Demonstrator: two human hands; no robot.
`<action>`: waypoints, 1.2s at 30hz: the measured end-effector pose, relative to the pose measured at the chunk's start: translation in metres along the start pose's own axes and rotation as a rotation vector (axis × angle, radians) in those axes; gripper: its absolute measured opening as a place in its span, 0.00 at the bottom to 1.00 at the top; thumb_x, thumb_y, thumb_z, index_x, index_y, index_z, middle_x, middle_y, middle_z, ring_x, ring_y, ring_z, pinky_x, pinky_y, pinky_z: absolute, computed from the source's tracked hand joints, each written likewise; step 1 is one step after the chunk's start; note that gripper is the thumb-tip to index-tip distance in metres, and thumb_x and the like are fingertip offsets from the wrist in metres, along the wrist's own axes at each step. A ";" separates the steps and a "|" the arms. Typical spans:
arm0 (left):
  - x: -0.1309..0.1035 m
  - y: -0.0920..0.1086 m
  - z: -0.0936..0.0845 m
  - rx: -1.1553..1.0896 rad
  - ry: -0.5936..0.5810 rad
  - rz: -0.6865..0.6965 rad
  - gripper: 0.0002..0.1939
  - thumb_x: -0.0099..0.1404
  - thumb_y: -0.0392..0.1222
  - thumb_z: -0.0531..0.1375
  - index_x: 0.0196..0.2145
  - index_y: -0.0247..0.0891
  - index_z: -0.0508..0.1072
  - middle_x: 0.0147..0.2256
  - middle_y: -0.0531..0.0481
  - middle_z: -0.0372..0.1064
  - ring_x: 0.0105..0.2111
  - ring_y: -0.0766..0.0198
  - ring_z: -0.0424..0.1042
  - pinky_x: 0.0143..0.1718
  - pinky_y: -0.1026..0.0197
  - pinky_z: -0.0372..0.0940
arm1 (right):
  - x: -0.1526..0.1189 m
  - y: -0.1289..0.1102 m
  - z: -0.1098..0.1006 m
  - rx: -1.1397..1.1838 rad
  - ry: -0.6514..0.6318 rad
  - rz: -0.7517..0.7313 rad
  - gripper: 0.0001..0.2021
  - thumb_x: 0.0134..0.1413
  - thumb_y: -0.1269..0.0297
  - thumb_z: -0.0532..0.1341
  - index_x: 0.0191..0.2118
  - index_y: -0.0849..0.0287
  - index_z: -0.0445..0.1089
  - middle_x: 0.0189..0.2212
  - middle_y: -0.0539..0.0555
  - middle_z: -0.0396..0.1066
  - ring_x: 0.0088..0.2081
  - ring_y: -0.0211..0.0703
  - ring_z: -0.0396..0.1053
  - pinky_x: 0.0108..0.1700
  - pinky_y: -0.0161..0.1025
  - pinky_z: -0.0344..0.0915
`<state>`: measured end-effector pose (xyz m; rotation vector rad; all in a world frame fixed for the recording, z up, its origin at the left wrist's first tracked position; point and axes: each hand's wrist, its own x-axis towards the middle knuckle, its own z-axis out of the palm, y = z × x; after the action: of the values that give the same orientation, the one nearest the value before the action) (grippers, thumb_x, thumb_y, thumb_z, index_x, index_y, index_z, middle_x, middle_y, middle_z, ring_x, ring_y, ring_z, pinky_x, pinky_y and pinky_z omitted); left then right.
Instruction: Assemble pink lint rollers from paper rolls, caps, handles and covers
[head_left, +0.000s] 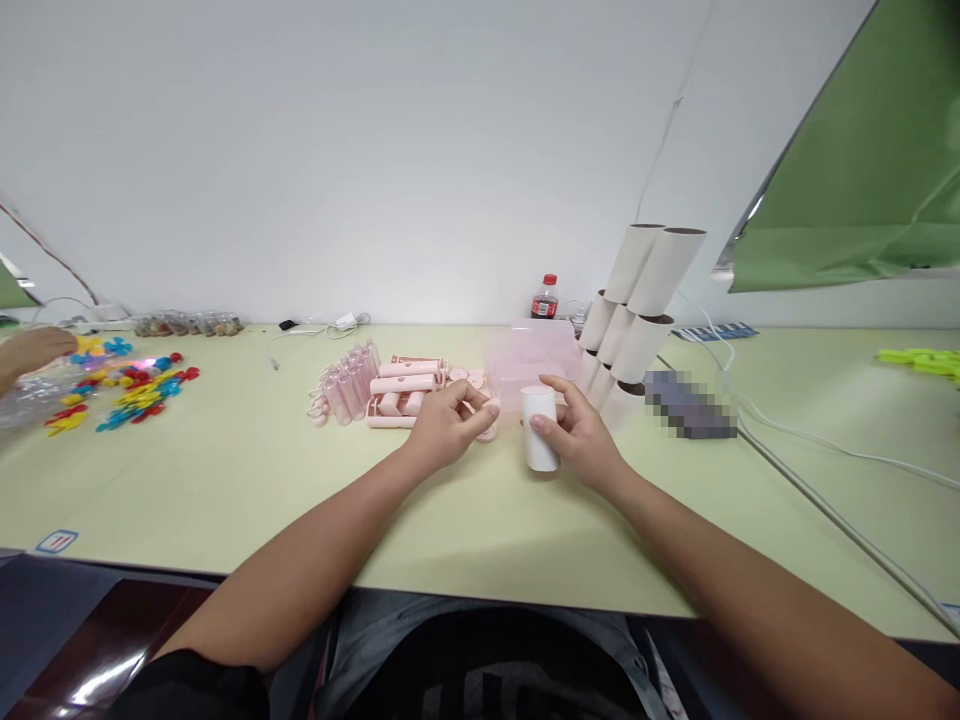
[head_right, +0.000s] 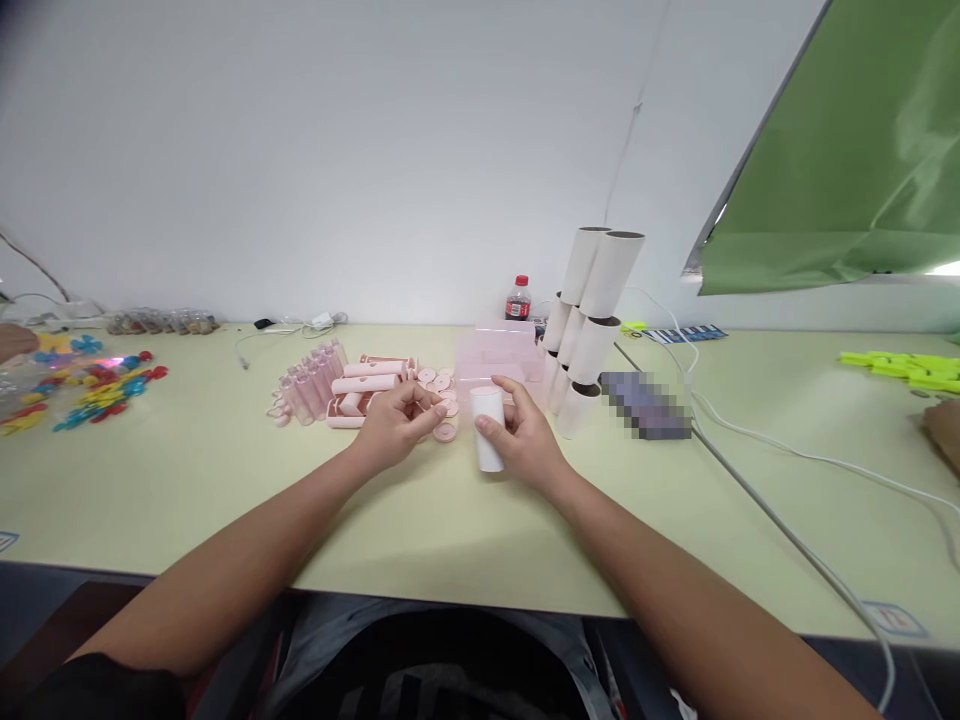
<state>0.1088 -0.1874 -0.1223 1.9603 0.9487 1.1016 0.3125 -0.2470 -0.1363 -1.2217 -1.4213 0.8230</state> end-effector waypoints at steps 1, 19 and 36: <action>0.000 0.000 0.000 -0.022 0.009 -0.007 0.15 0.59 0.49 0.62 0.23 0.38 0.64 0.24 0.53 0.68 0.23 0.67 0.65 0.25 0.64 0.57 | 0.000 0.000 0.000 -0.008 0.021 -0.005 0.34 0.51 0.46 0.63 0.60 0.57 0.56 0.26 0.50 0.69 0.27 0.43 0.66 0.27 0.38 0.62; 0.001 -0.002 0.003 -0.378 -0.010 -0.030 0.17 0.57 0.50 0.66 0.37 0.37 0.67 0.27 0.55 0.67 0.22 0.71 0.68 0.23 0.67 0.63 | 0.003 -0.003 -0.002 0.294 0.200 0.010 0.27 0.44 0.52 0.68 0.48 0.52 0.57 0.33 0.48 0.63 0.29 0.41 0.66 0.24 0.41 0.71; 0.002 -0.009 0.005 -0.314 -0.039 0.050 0.20 0.57 0.50 0.67 0.42 0.36 0.72 0.43 0.42 0.75 0.41 0.56 0.77 0.37 0.59 0.73 | 0.006 -0.005 -0.002 0.501 0.124 0.118 0.19 0.41 0.53 0.72 0.35 0.56 0.67 0.35 0.50 0.66 0.37 0.45 0.70 0.40 0.50 0.76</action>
<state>0.1118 -0.1826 -0.1316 1.7487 0.6636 1.1584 0.3138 -0.2426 -0.1297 -0.9532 -0.9695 1.0867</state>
